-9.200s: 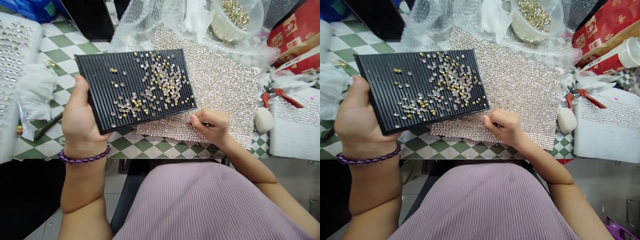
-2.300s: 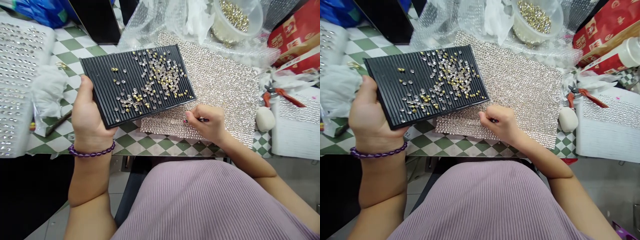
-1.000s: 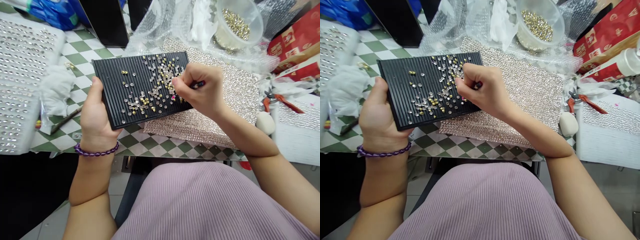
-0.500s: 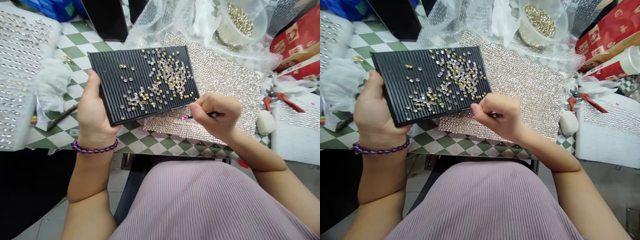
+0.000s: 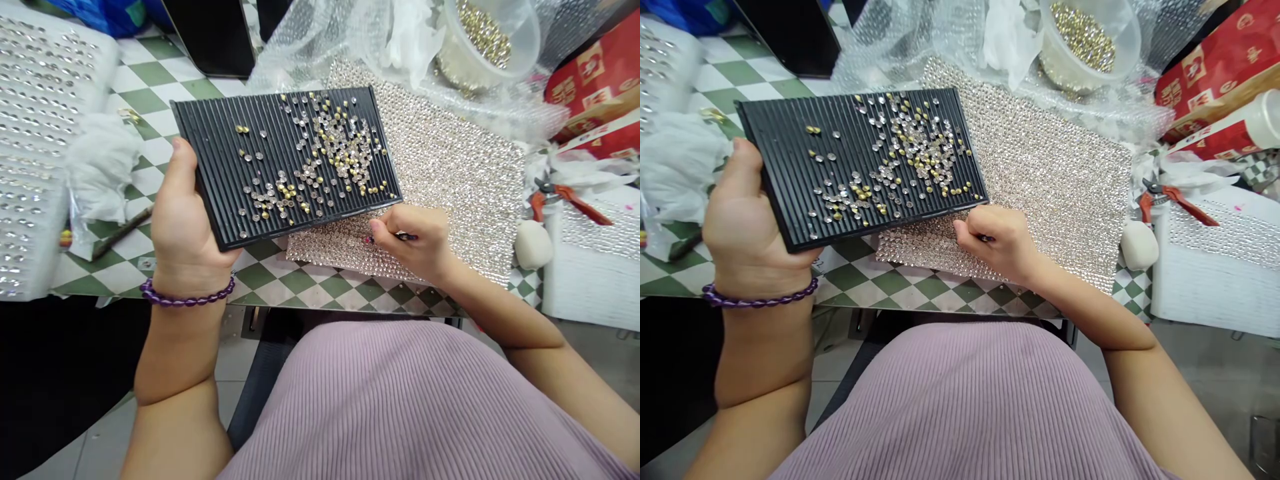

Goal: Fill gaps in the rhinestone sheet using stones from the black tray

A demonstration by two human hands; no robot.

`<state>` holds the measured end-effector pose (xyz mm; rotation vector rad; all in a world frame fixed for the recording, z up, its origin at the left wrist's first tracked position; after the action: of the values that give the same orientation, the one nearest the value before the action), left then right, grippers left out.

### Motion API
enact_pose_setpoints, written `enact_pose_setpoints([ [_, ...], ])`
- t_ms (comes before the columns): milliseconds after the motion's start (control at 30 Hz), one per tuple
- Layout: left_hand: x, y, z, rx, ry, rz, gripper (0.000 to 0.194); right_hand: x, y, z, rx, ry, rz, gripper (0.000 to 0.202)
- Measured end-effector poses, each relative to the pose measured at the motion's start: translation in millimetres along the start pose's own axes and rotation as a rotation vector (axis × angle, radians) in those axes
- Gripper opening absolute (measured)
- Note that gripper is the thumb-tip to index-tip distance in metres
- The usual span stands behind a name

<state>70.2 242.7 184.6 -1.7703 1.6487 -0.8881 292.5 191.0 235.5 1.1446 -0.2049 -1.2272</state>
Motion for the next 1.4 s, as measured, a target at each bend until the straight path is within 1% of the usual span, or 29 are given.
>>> enact_pose_setpoints([
  [100, 1, 1.0, 0, 0.0, -0.01, -0.011, 0.035, 1, 1, 1, 0.002, -0.009, 0.005, 0.032],
  [200, 1, 3.1, -1, -0.025, -0.016, -0.03, 0.036, 0, 16, 2, -0.037, -0.035, -0.091, 0.033],
  [300, 1, 1.4, 0, -0.03, -0.007, -0.013, 0.036, -5, 34, 2, -0.044, -0.057, -0.216, 0.037],
  [400, 1, 1.1, 0, -0.018, -0.01, -0.032, 0.034, -17, 45, -3, -0.047, -0.093, -0.317, 0.04],
  [533, 2, 1.8, 0, -0.007, -0.001, -0.088, 0.034, -42, 47, -8, -0.141, -0.013, -0.398, 0.042],
  [600, 2, 1.0, 1, -0.013, 0.014, -0.1, 0.034, -54, 42, -11, -0.151, 0.003, -0.385, 0.042],
  [667, 3, 0.1, 1, -0.028, 0.027, -0.107, 0.035, -63, 35, -13, -0.113, -0.009, -0.326, 0.042],
  [767, 3, -0.5, 2, -0.05, 0.032, -0.118, 0.037, -70, 24, -12, -0.016, -0.015, -0.213, 0.043],
  [833, 3, -1.4, 2, -0.063, 0.037, -0.116, 0.037, -71, 21, -11, 0.032, -0.019, -0.17, 0.043],
  [900, 4, -2.1, 2, -0.066, 0.049, -0.113, 0.038, -70, 25, -11, 0.035, -0.026, -0.196, 0.042],
  [1000, 4, -1.9, 1, -0.044, 0.038, -0.107, 0.037, -68, 38, -8, -0.049, -0.018, -0.309, 0.041],
  [1100, 3, -0.8, 0, -0.027, 0.016, -0.077, 0.037, -56, 48, -4, -0.138, -0.038, -0.388, 0.043],
  [1167, 2, 0.7, 0, -0.032, 0.009, -0.059, 0.037, -42, 48, -1, -0.166, -0.053, -0.379, 0.043],
  [1233, 1, 1.7, 0, -0.034, 0.005, -0.044, 0.036, -26, 41, 2, -0.157, -0.049, -0.295, 0.04],
  [1333, 1, 0.4, 0, -0.021, 0.014, -0.017, 0.037, -3, 24, 4, -0.091, -0.028, -0.135, 0.034],
  [1400, 2, -0.6, 1, -0.007, 0.023, -0.014, 0.038, 7, 15, 1, -0.06, -0.039, -0.074, 0.032],
])
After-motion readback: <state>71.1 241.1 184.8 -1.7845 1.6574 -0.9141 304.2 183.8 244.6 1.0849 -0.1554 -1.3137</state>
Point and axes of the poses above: each hand's wrist, its own x-axis away from the middle knuckle, its own y-axis out of the back of the hand, z = x × y, the point moved 7 cm from there along -x, towards the middle knuckle, and after that the axes turned 9 degrees about x, right-handed, at the moved point
